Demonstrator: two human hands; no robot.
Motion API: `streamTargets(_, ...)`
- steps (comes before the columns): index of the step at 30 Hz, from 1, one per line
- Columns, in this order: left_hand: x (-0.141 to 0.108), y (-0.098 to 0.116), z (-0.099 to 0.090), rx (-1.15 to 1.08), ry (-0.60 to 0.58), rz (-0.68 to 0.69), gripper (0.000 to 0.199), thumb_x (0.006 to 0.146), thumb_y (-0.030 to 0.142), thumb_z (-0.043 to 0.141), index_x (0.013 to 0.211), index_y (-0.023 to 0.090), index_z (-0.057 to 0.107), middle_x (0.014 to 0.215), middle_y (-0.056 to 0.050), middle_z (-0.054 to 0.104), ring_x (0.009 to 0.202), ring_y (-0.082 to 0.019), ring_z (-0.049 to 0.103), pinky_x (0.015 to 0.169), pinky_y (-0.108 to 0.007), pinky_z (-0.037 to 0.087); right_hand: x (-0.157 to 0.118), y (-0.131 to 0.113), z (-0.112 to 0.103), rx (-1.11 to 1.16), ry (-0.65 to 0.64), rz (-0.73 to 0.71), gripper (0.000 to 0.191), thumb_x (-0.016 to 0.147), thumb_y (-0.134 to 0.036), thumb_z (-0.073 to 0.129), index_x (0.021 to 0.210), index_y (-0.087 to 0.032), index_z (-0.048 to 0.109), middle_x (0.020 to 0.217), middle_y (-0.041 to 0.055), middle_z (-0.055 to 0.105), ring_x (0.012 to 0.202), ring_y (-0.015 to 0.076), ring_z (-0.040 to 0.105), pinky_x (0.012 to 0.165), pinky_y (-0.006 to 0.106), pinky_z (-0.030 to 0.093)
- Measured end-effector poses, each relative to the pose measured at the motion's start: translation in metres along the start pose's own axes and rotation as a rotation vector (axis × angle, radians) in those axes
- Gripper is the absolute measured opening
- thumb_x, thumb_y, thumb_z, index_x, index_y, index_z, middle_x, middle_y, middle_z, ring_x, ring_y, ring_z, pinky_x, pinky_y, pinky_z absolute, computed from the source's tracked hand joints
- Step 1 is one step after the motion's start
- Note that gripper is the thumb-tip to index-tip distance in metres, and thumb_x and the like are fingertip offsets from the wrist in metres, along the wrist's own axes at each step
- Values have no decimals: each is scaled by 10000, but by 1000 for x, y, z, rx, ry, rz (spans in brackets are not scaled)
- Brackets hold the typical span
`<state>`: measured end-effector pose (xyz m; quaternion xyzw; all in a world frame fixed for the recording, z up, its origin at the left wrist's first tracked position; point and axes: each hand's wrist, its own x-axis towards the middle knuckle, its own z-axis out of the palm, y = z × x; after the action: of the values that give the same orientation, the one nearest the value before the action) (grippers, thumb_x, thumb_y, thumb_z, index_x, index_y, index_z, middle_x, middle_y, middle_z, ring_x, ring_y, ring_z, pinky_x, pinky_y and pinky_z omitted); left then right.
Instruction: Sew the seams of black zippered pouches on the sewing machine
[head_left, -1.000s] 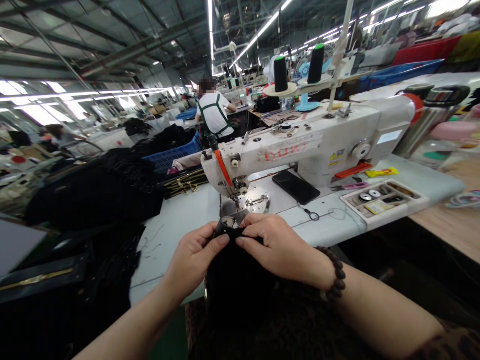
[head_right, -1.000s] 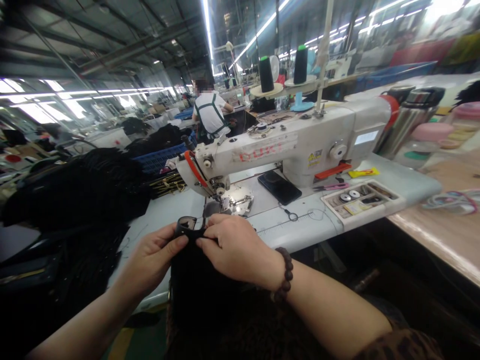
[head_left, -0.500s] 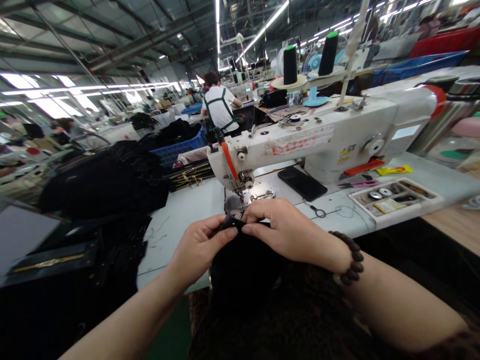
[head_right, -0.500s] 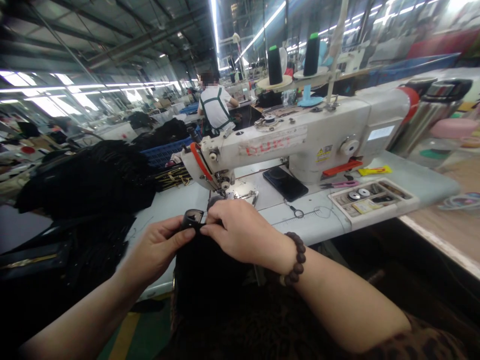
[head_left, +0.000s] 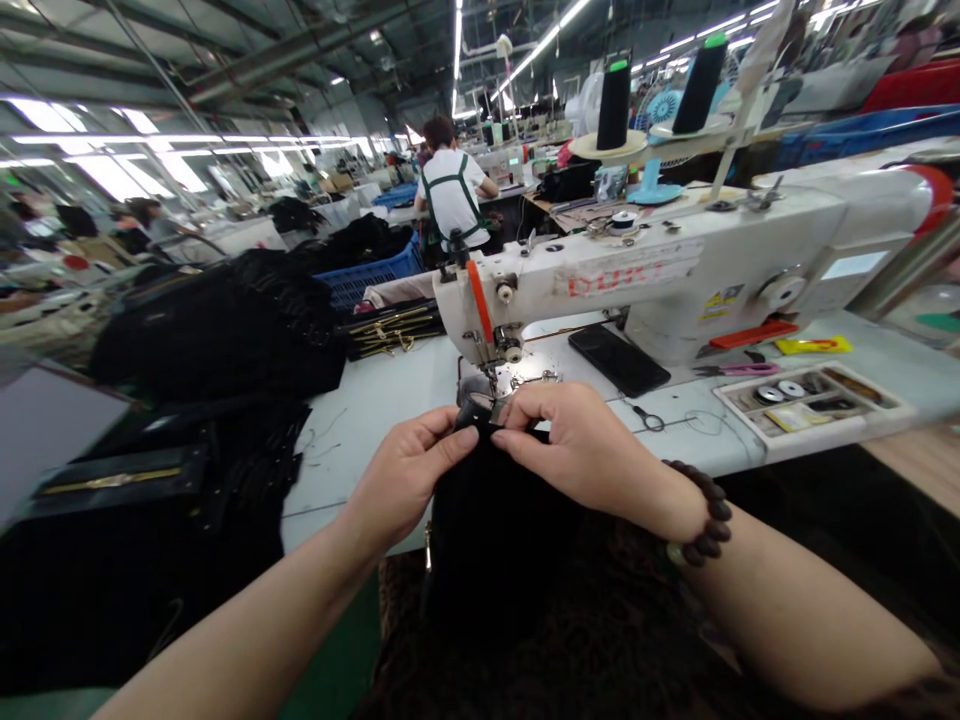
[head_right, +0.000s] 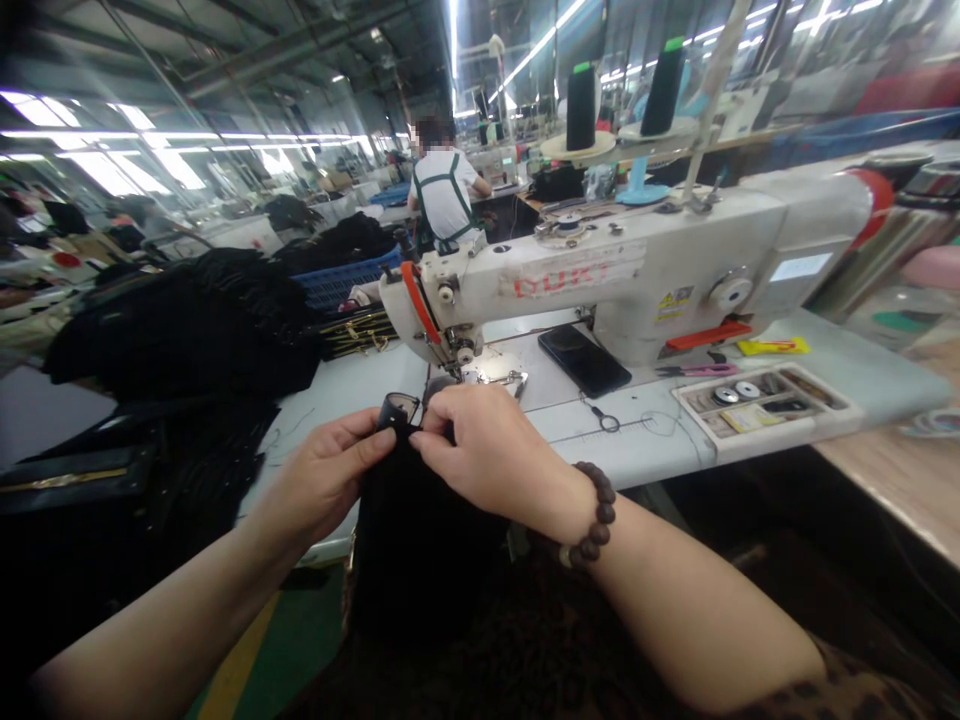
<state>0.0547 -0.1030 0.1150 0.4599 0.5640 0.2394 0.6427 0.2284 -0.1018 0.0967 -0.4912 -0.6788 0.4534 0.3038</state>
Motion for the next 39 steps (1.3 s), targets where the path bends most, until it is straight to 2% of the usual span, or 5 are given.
streamTargets(7,2,0,-1,1,19,6,538,656,372,638,1103,101,513,900,-77,602,679,-56,551,639,-155,465,4,2,4,33,-1,29,285,692,-366,459,667,-104,569,740,-40,573,652,-91,433,639,53,281)
streamTargets(14,4,-3,-5,105,-4,36,468,682,391,611,1074,141,552,908,-48,609,699,-55,547,635,-146,444,7,2,3,95,-9,51,275,662,-354,509,813,-130,565,612,-44,511,488,-91,364,446,22,234)
streamTargets(21,4,4,-3,319,29,105,466,692,433,582,1054,141,590,929,-30,612,803,-65,549,746,-146,433,8,1,1,128,-51,25,281,682,-354,488,739,-97,588,623,-30,514,523,-107,366,482,-16,248)
streamTargets(34,11,21,-2,657,-2,188,378,746,428,502,993,165,615,843,44,616,754,-10,517,678,-69,371,12,6,7,288,12,126,242,654,-311,496,685,-79,556,568,-38,454,486,-104,318,448,-8,231)
streamTargets(39,13,21,1,677,77,160,333,703,393,567,924,147,607,810,39,607,702,-8,508,644,-76,363,16,9,13,294,47,139,227,653,-290,503,677,-72,560,585,-37,479,500,-106,338,463,-16,241)
